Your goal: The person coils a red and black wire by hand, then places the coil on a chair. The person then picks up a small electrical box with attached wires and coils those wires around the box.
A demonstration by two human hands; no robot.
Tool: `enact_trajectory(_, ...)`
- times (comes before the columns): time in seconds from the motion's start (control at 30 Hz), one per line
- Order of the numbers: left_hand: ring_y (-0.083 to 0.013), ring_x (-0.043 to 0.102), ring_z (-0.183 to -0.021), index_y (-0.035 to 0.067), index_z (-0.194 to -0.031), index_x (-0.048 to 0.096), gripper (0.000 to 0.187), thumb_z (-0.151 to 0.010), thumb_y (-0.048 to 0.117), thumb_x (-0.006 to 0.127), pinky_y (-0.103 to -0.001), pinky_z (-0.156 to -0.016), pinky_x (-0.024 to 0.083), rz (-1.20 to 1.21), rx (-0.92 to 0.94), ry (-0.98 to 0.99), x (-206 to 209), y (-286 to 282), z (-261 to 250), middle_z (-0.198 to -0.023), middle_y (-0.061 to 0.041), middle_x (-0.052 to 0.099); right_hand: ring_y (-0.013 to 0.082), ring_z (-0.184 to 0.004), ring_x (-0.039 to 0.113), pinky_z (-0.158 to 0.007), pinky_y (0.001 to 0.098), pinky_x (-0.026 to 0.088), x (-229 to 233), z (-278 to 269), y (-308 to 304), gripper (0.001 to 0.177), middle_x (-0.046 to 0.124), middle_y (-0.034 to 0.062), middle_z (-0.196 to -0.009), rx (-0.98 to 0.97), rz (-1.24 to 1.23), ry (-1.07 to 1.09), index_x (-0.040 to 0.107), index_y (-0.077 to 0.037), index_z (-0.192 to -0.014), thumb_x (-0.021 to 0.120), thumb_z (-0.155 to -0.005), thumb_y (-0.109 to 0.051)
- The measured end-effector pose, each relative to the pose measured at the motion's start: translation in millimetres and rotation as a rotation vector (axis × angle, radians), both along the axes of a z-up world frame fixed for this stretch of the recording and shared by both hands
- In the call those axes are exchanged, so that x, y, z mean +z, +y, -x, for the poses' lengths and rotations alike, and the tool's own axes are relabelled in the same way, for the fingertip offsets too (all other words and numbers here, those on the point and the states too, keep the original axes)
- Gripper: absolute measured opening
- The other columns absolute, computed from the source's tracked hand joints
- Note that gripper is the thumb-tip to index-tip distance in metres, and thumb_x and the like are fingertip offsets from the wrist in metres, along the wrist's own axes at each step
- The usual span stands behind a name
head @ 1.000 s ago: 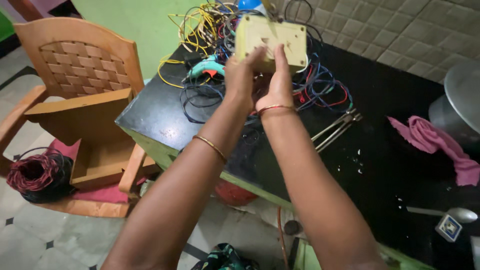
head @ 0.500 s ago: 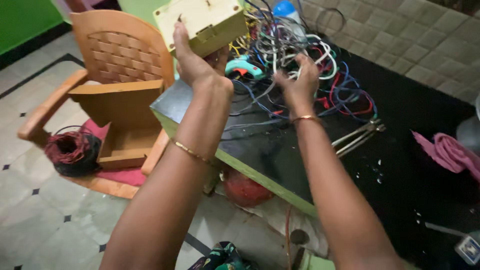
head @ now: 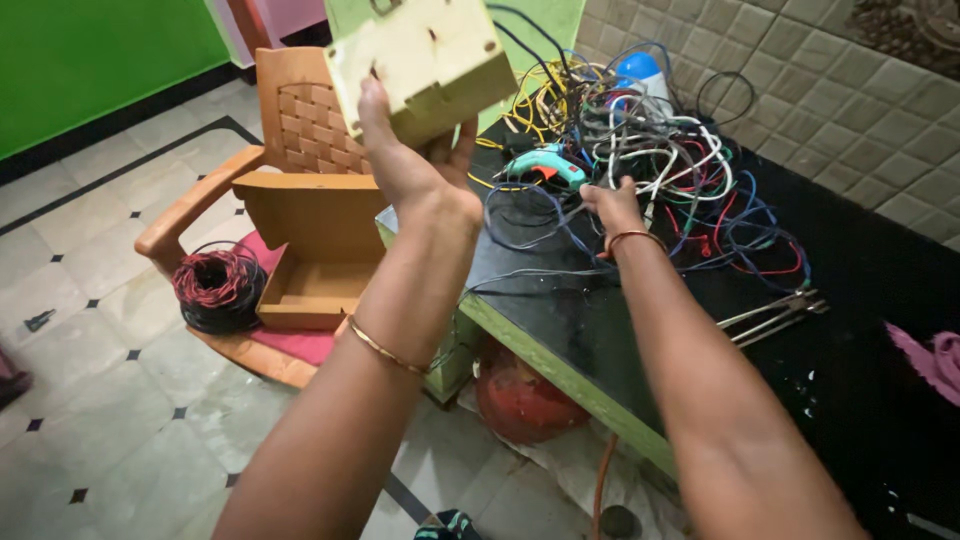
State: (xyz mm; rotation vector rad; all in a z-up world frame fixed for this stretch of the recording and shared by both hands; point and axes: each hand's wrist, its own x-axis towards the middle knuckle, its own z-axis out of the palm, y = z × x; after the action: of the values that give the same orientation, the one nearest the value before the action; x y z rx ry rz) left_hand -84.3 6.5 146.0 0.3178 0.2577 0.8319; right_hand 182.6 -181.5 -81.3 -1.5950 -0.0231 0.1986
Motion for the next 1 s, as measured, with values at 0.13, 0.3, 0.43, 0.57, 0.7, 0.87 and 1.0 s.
enact_trajectory(0.13, -0.0287, 0.066, -0.109, 0.013, -0.133, 0.055, 0.075, -0.076, 0.060, 0.070, -0.044, -0.087, 0.061, 0.070, -0.089, 0.019, -23.8, -14.8, -15.0, -0.122, -0.010, 0.063, 0.0156, -0.081, 0.067, -0.070, 0.0349, 0.050, 31.5, 15.4, 4.7, 0.046, 0.071, 0.0010, -0.098, 0.083, 0.050, -0.120, 0.061, -0.007, -0.141, 0.063, -0.096, -0.020)
enact_trajectory(0.3, -0.0275, 0.066, -0.109, 0.021, -0.138, 0.054, 0.076, -0.078, 0.066, 0.065, -0.042, -0.089, 0.054, 0.009, -0.230, 0.157, -55.0, -31.0, -44.4, -0.125, -0.008, 0.064, 0.0112, -0.085, 0.071, -0.077, 0.0294, 0.058, 123.3, 69.1, 20.3, 0.035, 0.074, 0.0030, -0.094, 0.268, -0.137, -0.484, 0.070, -0.011, -0.129, 0.064, -0.095, -0.014)
enact_trajectory(0.43, -0.0236, 0.064, -0.112, 0.026, -0.140, 0.053, 0.073, -0.080, 0.068, 0.060, -0.044, -0.087, 0.044, -0.140, -0.240, 0.147, -63.3, -40.7, -67.4, -0.130, -0.004, 0.064, 0.0222, -0.091, 0.074, -0.078, 0.0356, 0.057, 158.9, 151.1, 31.4, 0.028, 0.078, 0.0126, -0.103, 0.226, 0.501, -0.733, 0.076, -0.008, -0.114, 0.070, -0.088, -0.015)
enact_trajectory(0.57, -0.0281, 0.066, -0.104, 0.020, -0.136, 0.055, 0.070, -0.083, 0.065, 0.058, -0.047, -0.084, 0.057, -0.091, -0.379, -0.016, -64.9, -39.0, -72.2, -0.123, -0.009, 0.064, 0.0290, -0.104, 0.071, -0.089, 0.0350, 0.055, 171.8, 198.5, 15.3, 0.034, 0.075, 0.0143, -0.118, 0.368, 0.494, -0.875, 0.073, -0.009, -0.124, 0.064, -0.092, -0.018)
enact_trajectory(0.7, -0.0269, 0.066, -0.081, 0.019, -0.129, 0.058, 0.066, -0.082, 0.066, 0.058, -0.041, -0.061, 0.056, -0.079, -0.400, 0.042, -65.4, -36.4, -66.0, -0.108, -0.010, 0.066, 0.0195, -0.094, 0.073, -0.084, 0.0325, 0.056, 171.8, 181.6, -15.5, 0.035, 0.076, 0.0116, -0.110, 0.651, 0.311, -0.700, 0.073, -0.006, -0.124, 0.067, -0.094, -0.024)
enact_trajectory(0.87, -0.0222, 0.072, -0.085, 0.019, -0.128, 0.059, 0.066, -0.081, 0.066, 0.062, -0.027, -0.052, 0.045, -0.013, -0.252, 0.077, -39.8, -15.2, -52.7, -0.108, -0.004, 0.071, 0.0141, -0.084, 0.064, -0.072, 0.0301, 0.050, 114.1, 98.8, -65.2, 0.024, 0.075, 0.0064, -0.100, 0.138, 0.009, -0.238, 0.077, -0.005, -0.116, 0.067, -0.098, -0.018)
enact_trajectory(1.0, -0.0195, 0.071, -0.077, 0.024, -0.125, 0.060, 0.067, -0.073, 0.066, 0.063, -0.024, -0.043, 0.036, -0.044, -0.182, 0.108, -10.7, -15.7, -36.2, -0.103, 0.000, 0.071, 0.0197, -0.112, 0.067, -0.090, 0.0296, 0.052, 58.4, 40.7, -67.5, 0.065, 0.065, 0.0071, -0.134, -0.146, 0.379, -0.513, 0.058, -0.006, -0.139, 0.076, -0.076, -0.009)
